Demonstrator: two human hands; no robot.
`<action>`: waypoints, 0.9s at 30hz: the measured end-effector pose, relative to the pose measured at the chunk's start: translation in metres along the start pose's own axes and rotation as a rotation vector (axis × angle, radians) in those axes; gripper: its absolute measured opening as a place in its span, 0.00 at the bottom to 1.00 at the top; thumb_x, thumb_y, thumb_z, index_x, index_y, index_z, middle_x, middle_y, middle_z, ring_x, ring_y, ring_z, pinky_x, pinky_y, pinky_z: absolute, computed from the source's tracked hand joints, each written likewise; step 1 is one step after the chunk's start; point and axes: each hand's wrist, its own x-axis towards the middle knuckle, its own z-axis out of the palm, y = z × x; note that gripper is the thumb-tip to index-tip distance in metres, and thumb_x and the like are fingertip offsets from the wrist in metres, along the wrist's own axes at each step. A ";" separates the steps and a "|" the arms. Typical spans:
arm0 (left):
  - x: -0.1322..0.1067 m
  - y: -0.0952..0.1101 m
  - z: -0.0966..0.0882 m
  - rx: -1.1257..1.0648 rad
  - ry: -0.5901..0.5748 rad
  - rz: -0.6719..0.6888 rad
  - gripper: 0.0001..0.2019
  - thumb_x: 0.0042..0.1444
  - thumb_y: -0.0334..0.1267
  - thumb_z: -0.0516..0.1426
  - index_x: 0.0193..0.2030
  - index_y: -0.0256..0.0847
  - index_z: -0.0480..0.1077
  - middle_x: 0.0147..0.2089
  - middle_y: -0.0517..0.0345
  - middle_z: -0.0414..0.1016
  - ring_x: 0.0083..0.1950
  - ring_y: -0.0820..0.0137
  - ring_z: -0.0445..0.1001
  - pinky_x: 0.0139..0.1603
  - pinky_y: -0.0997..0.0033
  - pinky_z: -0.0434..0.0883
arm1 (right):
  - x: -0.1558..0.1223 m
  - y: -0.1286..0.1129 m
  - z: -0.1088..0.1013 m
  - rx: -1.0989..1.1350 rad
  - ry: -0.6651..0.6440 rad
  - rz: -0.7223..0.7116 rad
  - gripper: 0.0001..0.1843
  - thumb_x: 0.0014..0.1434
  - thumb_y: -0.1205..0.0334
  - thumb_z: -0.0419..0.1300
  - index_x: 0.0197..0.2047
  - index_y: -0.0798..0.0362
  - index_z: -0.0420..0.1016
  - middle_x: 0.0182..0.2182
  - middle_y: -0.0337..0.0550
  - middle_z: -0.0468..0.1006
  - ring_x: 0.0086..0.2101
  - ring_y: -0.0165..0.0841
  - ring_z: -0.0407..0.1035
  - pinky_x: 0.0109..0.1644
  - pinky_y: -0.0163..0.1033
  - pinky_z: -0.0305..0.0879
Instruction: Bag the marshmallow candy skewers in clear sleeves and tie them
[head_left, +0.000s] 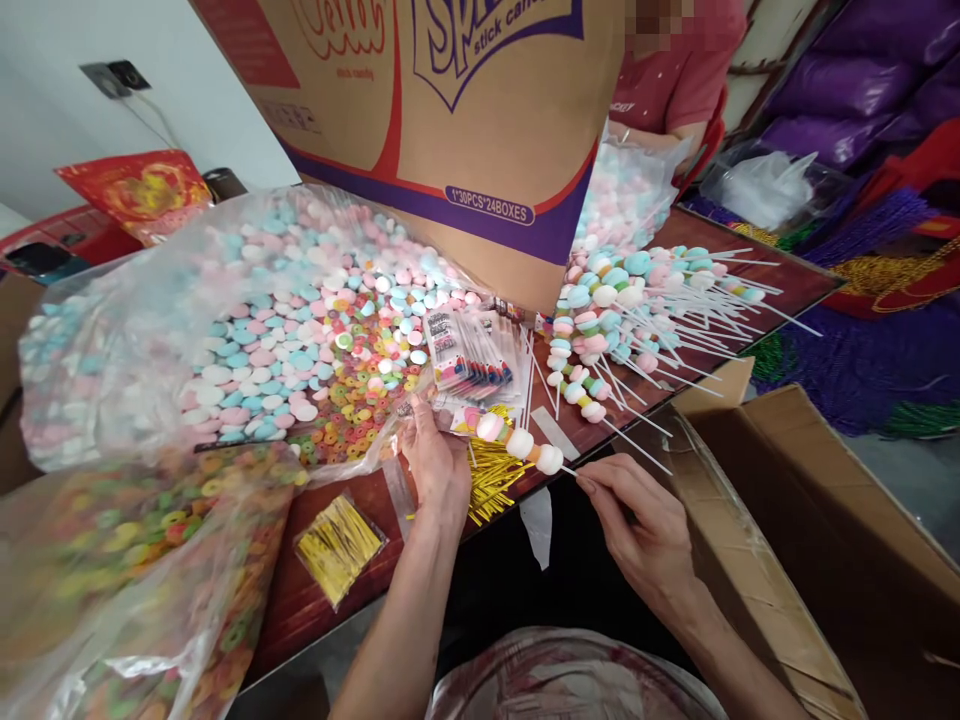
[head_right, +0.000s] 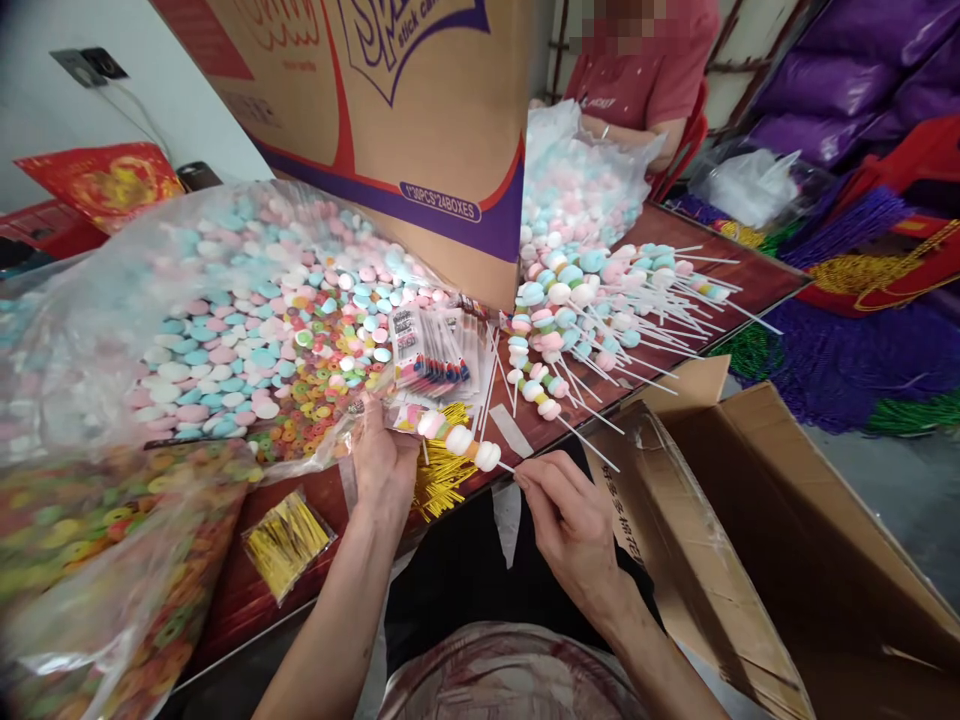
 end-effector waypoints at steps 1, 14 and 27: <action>0.001 -0.001 -0.001 0.010 -0.013 0.023 0.10 0.63 0.41 0.58 0.33 0.39 0.72 0.27 0.59 0.74 0.33 0.72 0.76 0.39 0.72 0.73 | 0.000 0.001 -0.002 -0.036 -0.010 -0.031 0.10 0.63 0.76 0.58 0.41 0.52 0.74 0.33 0.42 0.74 0.33 0.30 0.69 0.36 0.34 0.66; -0.013 -0.004 -0.005 0.258 -0.181 0.152 0.16 0.58 0.49 0.60 0.27 0.41 0.68 0.26 0.64 0.69 0.27 0.76 0.67 0.33 0.77 0.66 | -0.001 -0.004 0.013 -0.044 0.018 0.002 0.09 0.63 0.73 0.58 0.41 0.51 0.75 0.33 0.44 0.75 0.33 0.32 0.71 0.36 0.37 0.69; -0.027 -0.006 -0.009 0.240 -0.424 -0.143 0.13 0.53 0.47 0.65 0.36 0.39 0.74 0.33 0.58 0.77 0.37 0.71 0.77 0.42 0.72 0.74 | 0.001 -0.001 0.024 -0.144 -0.062 0.082 0.10 0.66 0.67 0.54 0.37 0.53 0.76 0.27 0.41 0.68 0.26 0.29 0.62 0.31 0.35 0.60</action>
